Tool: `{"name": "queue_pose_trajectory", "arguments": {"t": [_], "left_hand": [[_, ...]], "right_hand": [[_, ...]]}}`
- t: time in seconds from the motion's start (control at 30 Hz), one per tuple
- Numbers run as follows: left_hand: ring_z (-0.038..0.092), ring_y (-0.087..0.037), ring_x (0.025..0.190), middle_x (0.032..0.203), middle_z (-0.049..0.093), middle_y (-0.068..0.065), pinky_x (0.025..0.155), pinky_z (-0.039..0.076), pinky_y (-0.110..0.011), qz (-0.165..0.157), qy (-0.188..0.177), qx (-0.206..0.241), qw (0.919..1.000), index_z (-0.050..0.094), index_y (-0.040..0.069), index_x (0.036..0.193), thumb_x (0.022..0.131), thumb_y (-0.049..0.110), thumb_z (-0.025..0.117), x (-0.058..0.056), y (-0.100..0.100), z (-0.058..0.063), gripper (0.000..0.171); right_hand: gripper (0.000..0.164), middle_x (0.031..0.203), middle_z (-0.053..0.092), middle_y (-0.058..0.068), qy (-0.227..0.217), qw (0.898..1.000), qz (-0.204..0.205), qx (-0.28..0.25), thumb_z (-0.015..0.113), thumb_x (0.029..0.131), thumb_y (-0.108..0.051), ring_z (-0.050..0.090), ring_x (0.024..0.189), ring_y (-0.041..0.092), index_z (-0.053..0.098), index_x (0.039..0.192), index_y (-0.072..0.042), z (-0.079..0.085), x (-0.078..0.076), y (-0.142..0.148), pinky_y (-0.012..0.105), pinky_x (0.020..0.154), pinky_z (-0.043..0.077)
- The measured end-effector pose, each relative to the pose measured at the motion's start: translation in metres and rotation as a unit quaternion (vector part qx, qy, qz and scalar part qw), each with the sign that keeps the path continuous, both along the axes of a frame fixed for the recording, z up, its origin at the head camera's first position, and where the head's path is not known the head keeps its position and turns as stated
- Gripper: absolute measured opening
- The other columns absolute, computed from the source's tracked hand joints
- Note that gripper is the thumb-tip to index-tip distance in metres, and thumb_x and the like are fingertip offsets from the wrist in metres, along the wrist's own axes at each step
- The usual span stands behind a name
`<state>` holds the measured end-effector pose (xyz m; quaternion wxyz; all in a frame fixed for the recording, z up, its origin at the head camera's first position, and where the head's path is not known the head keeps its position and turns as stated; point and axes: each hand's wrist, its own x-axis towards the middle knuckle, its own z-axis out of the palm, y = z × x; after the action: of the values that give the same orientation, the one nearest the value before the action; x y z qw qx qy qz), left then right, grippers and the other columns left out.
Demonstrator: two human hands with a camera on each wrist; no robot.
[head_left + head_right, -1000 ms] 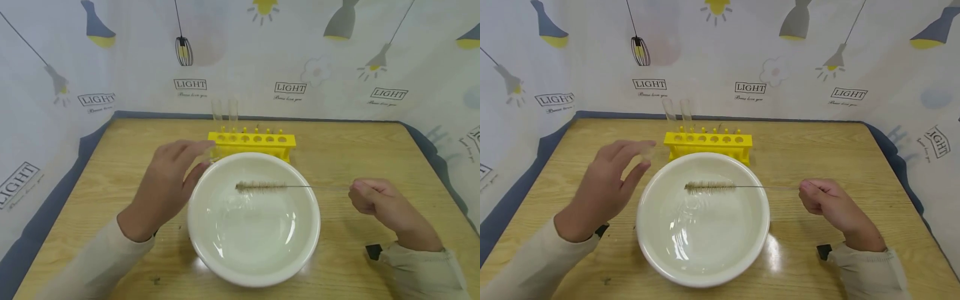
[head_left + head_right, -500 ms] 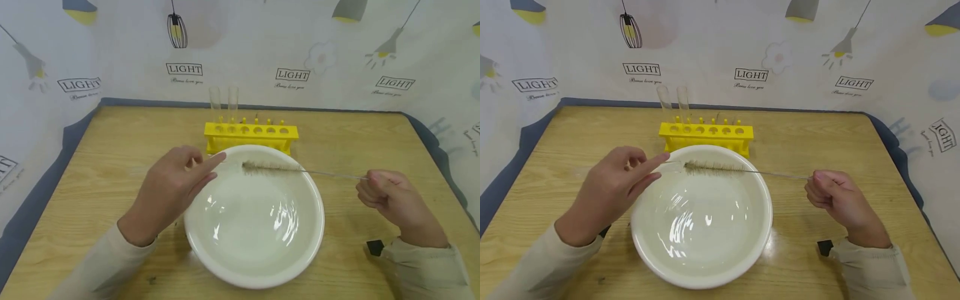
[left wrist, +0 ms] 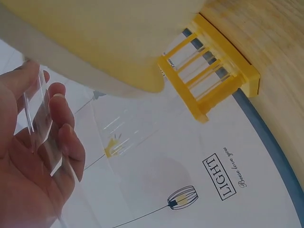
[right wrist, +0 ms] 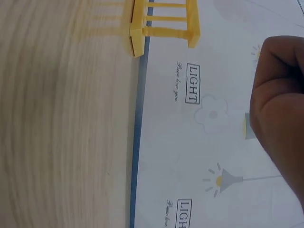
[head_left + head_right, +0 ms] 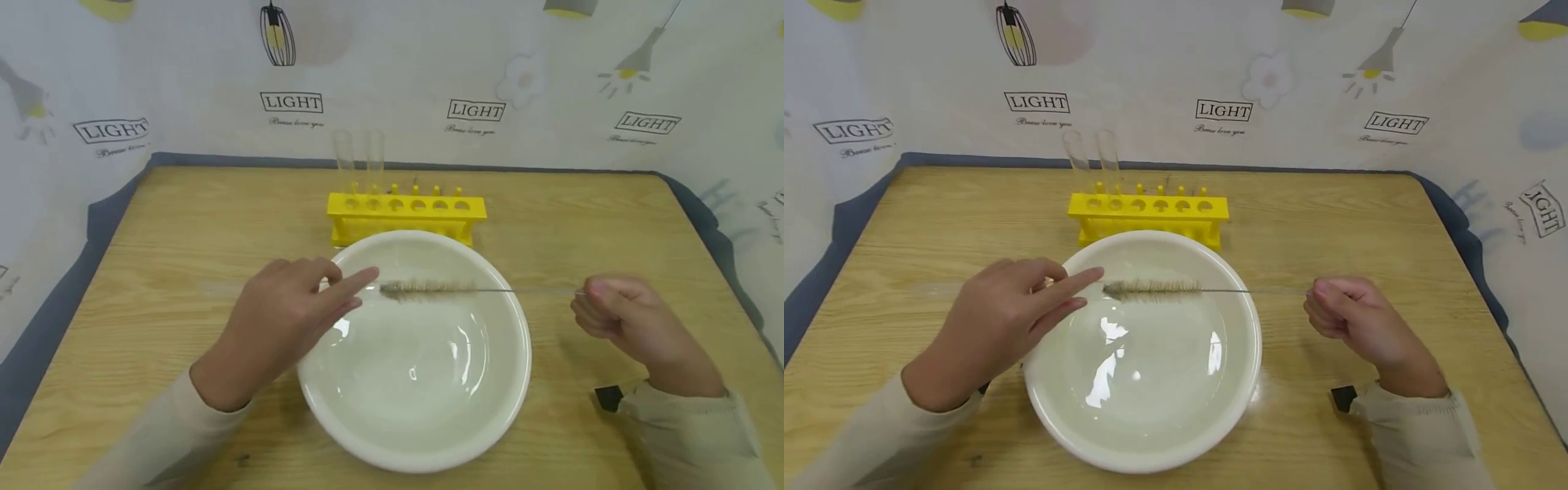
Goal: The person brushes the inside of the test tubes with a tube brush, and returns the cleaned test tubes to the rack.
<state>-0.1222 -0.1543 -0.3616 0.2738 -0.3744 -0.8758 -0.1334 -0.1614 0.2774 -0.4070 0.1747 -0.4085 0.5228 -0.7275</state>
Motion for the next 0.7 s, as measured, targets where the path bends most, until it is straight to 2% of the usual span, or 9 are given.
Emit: {"name": "queue_pose_trajectory", "arguments": {"t": [0.07,0.2,0.33,0.43,0.53,0.7], "left_hand": [[0.054,-0.017,0.062,0.089,0.068,-0.005,0.057,0.047,-0.032,-0.004,-0.006,-0.009,0.9999,0.069,0.023,0.129,0.090,0.025,0.075,0.001,0.002,-0.001,0.040],[0.052,-0.016,0.058,0.087,0.068,-0.003,0.055,0.046,-0.031,-0.014,0.006,-0.012,0.9998,0.070,0.022,0.127,0.087,0.025,0.078,0.002,0.004,-0.003,0.040],[0.052,-0.015,0.056,0.086,0.067,-0.003,0.053,0.046,-0.030,-0.019,0.023,-0.007,0.9995,0.070,0.021,0.126,0.084,0.024,0.080,0.003,0.006,-0.005,0.043],[0.053,-0.014,0.057,0.086,0.067,-0.002,0.053,0.045,-0.029,-0.025,0.024,-0.004,0.9994,0.070,0.021,0.126,0.085,0.024,0.080,0.006,0.009,-0.006,0.043],[0.053,-0.013,0.057,0.086,0.067,-0.002,0.052,0.044,-0.026,-0.040,0.023,0.000,0.9989,0.069,0.021,0.126,0.086,0.026,0.078,0.011,0.013,-0.007,0.041],[0.051,-0.010,0.060,0.084,0.066,0.001,0.053,0.042,-0.022,-0.060,0.019,0.008,0.9980,0.069,0.021,0.126,0.088,0.027,0.076,0.019,0.022,-0.008,0.039]], "right_hand": [[0.041,0.061,0.023,0.003,0.010,1.000,0.003,0.011,0.011,0.103,0.014,0.021,0.050,0.011,0.024,0.067,-0.004,-0.002,0.001,-0.005,0.021,0.045,0.022],[0.041,0.061,0.024,0.003,0.031,0.999,-0.005,0.035,0.013,0.101,0.017,0.021,0.049,0.012,0.026,0.068,-0.004,-0.004,0.006,-0.019,0.021,0.044,0.022],[0.041,0.061,0.026,0.004,0.067,0.995,-0.035,0.063,0.016,0.099,0.021,0.024,0.049,0.012,0.029,0.069,-0.004,-0.002,0.016,-0.031,0.021,0.044,0.023],[0.041,0.060,0.029,0.003,0.099,0.988,-0.073,0.095,0.021,0.097,0.022,0.027,0.050,0.011,0.034,0.069,-0.005,0.002,0.025,-0.040,0.020,0.044,0.025],[0.042,0.060,0.031,0.002,0.112,0.976,-0.109,0.152,0.027,0.096,0.022,0.029,0.050,0.011,0.040,0.070,-0.007,0.009,0.037,-0.050,0.020,0.044,0.027],[0.042,0.059,0.034,-0.001,0.141,0.941,-0.158,0.264,0.038,0.097,0.018,0.033,0.052,0.005,0.053,0.076,-0.016,0.024,0.054,-0.065,0.019,0.046,0.033]]}}
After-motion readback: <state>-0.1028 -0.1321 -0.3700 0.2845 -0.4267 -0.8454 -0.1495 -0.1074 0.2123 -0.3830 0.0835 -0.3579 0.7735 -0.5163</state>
